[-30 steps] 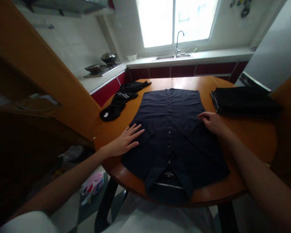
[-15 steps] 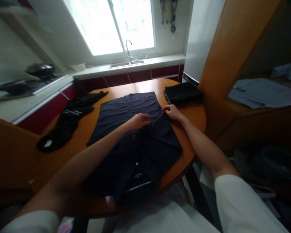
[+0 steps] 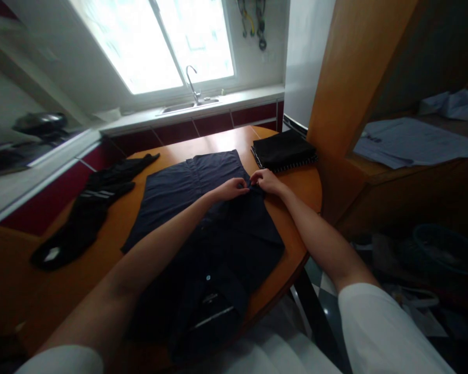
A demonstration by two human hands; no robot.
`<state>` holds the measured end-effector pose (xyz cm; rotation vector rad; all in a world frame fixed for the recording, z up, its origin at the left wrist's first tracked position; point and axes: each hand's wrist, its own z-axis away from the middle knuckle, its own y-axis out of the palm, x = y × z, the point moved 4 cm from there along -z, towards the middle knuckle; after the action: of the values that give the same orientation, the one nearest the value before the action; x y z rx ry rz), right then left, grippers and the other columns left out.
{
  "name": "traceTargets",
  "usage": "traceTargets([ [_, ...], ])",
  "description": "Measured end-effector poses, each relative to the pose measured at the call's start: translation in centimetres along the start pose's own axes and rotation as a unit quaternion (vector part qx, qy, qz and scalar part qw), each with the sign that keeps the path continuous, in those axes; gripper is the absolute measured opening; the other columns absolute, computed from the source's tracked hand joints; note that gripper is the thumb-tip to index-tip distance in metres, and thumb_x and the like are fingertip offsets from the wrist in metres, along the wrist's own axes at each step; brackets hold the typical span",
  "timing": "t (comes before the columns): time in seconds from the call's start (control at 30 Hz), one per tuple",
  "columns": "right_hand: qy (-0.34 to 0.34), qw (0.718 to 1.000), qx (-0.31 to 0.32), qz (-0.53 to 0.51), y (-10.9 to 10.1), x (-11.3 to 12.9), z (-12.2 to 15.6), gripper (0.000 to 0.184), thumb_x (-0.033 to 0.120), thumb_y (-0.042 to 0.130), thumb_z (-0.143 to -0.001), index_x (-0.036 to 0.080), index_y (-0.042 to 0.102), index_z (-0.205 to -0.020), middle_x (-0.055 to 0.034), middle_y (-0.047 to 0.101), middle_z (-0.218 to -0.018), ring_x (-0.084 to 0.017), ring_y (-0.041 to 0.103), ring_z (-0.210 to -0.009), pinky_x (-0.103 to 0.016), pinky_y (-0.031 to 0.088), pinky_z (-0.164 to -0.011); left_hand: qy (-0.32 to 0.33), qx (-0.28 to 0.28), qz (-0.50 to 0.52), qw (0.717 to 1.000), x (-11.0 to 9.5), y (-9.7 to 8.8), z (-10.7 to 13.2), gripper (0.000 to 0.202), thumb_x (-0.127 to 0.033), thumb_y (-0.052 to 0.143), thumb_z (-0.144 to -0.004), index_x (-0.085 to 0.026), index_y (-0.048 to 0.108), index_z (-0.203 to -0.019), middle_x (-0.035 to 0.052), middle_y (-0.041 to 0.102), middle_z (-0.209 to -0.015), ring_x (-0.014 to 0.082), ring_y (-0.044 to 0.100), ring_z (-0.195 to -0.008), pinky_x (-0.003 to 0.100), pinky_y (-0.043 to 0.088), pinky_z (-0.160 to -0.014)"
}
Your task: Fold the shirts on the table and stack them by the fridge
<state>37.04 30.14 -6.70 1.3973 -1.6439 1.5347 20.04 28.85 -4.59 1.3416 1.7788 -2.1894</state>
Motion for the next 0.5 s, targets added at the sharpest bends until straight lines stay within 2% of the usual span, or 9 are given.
traceTargets([
  [0.1, 0.012, 1.000, -0.003, -0.009, 0.1, 0.0, 0.0, 0.028, 0.005, 0.051, -0.068, 0.015, 0.074, -0.079, -0.0036, 0.075, -0.073, -0.016, 0.064, -0.068, -0.026, 0.050, -0.068, -0.026, -0.031, 0.039, 0.998, 0.3, -0.2, 0.2, 0.020, -0.037, 0.066, -0.085, -0.016, 0.063, -0.086, -0.0016, 0.060, -0.072, 0.0132, 0.052, -0.065, 0.024, 0.043, -0.063],
  [0.23, 0.010, 1.000, 0.002, -0.016, 0.0, -0.1, 0.1, 0.026, 0.005, 0.053, -0.070, 0.016, 0.074, -0.081, -0.0029, 0.075, -0.073, -0.016, 0.065, -0.069, -0.025, 0.049, -0.067, -0.052, -0.067, -0.010, 0.996, 0.3, -0.2, 0.6, 0.017, -0.029, 0.069, -0.083, -0.016, 0.066, -0.094, 0.0010, 0.064, -0.076, 0.0155, 0.058, -0.070, 0.026, 0.046, -0.067],
  [0.37, 0.008, 1.000, 0.030, -0.001, -0.7, -0.2, 0.5, 0.016, 0.012, 0.059, -0.076, 0.017, 0.074, -0.081, -0.0023, 0.073, -0.071, -0.015, 0.063, -0.065, -0.024, 0.049, -0.063, -0.087, -0.048, -0.027, 0.995, -0.7, -0.2, 1.6, 0.024, -0.033, 0.065, -0.089, -0.015, 0.068, -0.105, 0.0023, 0.067, -0.077, 0.0156, 0.060, -0.069, 0.025, 0.046, -0.065],
  [0.43, 0.016, 0.999, 0.050, 0.002, -1.1, -0.1, 0.8, 0.014, 0.016, 0.062, -0.077, 0.016, 0.074, -0.083, -0.0023, 0.073, -0.072, -0.014, 0.061, -0.061, -0.024, 0.047, -0.060, -0.106, -0.023, -0.004, 0.994, -1.3, -0.6, 2.5, 0.038, -0.041, 0.064, -0.090, -0.015, 0.066, -0.119, 0.0011, 0.066, -0.076, 0.0149, 0.059, -0.066, 0.023, 0.045, -0.062],
  [0.5, 0.021, 0.997, 0.070, 0.006, -1.3, 0.1, 1.0, 0.014, 0.020, 0.063, -0.078, 0.016, 0.074, -0.086, -0.0021, 0.072, -0.072, -0.014, 0.061, -0.062, -0.023, 0.047, -0.059, -0.111, 0.030, 0.034, 0.993, -2.0, -0.9, 3.7, 0.055, -0.044, 0.065, -0.089, -0.016, 0.058, -0.136, -0.0003, 0.065, -0.077, 0.0139, 0.057, -0.062, 0.023, 0.044, -0.058],
])
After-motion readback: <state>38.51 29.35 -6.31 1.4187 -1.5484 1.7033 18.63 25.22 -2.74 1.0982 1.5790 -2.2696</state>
